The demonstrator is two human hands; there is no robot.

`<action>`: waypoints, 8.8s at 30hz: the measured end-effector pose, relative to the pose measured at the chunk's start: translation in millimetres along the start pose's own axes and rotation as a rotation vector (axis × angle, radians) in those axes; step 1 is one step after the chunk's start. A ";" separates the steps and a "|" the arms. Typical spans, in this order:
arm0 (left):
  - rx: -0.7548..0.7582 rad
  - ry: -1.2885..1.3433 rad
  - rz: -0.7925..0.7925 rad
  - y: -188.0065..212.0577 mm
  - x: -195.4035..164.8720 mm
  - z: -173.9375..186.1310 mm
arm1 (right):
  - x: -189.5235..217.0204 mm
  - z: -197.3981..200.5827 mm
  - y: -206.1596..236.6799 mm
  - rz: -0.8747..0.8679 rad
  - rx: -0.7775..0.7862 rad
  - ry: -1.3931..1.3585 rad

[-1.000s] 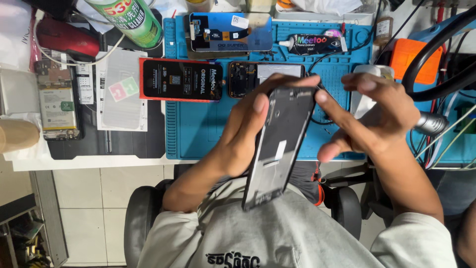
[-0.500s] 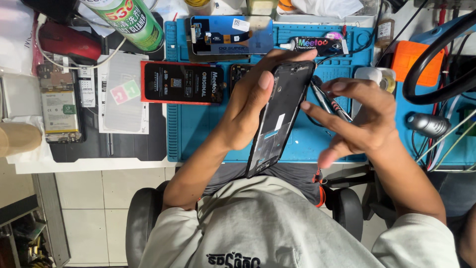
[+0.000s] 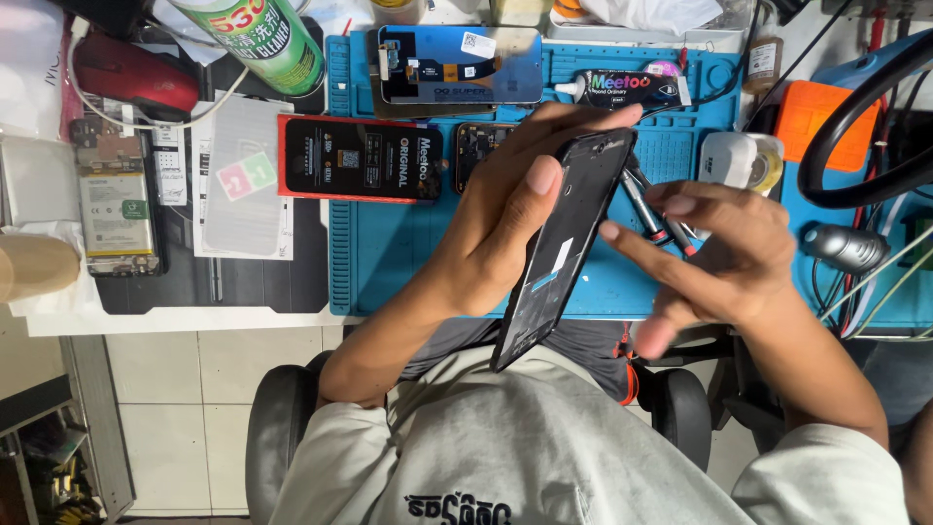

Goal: The person holds a disassembled phone frame in one hand and squeezes black adhesive from a tube along its inner edge, working around the frame. They then set the tube down and hold the frame up, turning it while touching the applied area.

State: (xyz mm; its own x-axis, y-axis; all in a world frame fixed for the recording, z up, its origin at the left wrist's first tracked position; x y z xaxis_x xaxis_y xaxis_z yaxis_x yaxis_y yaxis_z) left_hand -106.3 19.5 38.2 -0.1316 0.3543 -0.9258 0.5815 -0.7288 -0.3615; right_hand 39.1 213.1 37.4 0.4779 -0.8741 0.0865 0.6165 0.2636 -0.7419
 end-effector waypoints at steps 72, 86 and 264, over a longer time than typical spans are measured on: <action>-0.081 0.214 0.158 7.2 -11.7 -13.7 | 18.4 12.3 -3.0 -0.033 -0.050 0.026; -0.113 0.361 0.297 2.4 -8.8 -13.2 | 24.9 11.9 2.8 0.097 0.010 -0.123; -0.092 0.403 0.298 10.5 -12.6 -21.3 | 25.0 21.1 35.9 0.215 -0.051 -0.072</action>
State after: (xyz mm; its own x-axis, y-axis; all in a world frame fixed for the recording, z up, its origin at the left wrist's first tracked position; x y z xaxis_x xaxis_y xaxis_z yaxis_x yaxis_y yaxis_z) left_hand -81.4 19.8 48.5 0.3609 0.3497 -0.8646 0.6173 -0.7845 -0.0596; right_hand 86.4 209.3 26.9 0.6392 -0.7685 -0.0309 0.4644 0.4177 -0.7809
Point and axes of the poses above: each hand's wrist, its own y-axis away from the middle knuckle, its own z-axis out of the back of the hand, x = y × z, the point moved 1 cm from there along -y, towards the middle knuckle, and after that the axes turned 6 degrees about -x, right-handed, at the moved point
